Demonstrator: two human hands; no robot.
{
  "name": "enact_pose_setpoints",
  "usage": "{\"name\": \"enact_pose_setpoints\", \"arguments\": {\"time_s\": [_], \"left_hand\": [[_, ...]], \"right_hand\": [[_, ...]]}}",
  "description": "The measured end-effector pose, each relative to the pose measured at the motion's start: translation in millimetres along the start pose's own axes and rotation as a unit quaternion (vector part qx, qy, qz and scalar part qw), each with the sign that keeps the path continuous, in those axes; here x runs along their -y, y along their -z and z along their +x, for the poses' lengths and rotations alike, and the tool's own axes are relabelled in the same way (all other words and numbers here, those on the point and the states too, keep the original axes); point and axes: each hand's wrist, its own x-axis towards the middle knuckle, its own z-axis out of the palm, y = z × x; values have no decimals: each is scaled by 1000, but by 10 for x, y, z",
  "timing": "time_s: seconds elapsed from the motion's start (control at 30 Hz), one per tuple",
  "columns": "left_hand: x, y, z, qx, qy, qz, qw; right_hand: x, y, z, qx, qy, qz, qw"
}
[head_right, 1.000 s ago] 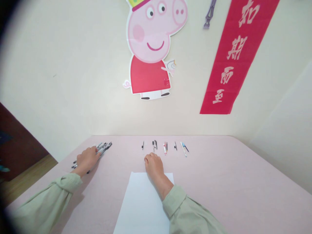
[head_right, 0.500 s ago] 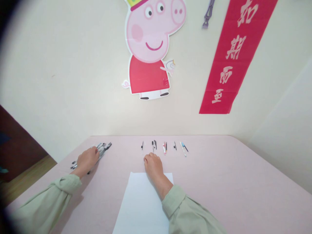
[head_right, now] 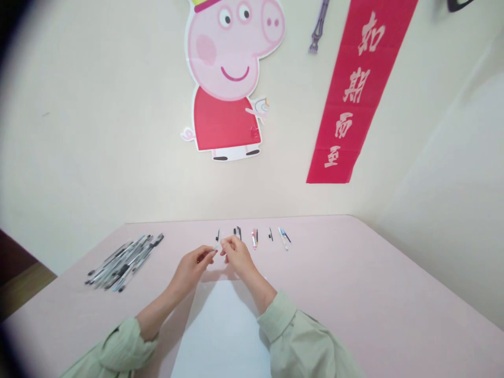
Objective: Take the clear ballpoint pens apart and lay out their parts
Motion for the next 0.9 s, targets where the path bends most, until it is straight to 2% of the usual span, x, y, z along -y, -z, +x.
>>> {"name": "enact_pose_setpoints", "arguments": {"time_s": [0.07, 0.17, 0.33, 0.53, 0.7, 0.8, 0.9], "left_hand": [[-21, -173, -40, 18, 29, -57, 998], [19, -307, -67, 51, 89, -135, 986], [132, -389, -120, 74, 137, -207, 966], [123, -421, -178, 136, 221, -303, 917], [81, -399, -190, 93, 211, -318, 919], [53, -404, -195, 84, 221, -348, 907], [17, -428, -204, 68, 251, -367, 893]], "right_hand": [[12, 48, 31, 6, -3, 42, 999], [2, 94, 51, 14, -14, 83, 996], [-42, 82, 32, 24, -38, 121, 992], [-96, -9, -23, 33, -73, 162, 984], [-157, -104, -59, 29, -79, 175, 981], [-150, -196, -115, 27, -84, 188, 978], [-96, -319, -204, 47, -152, 238, 958]]}}
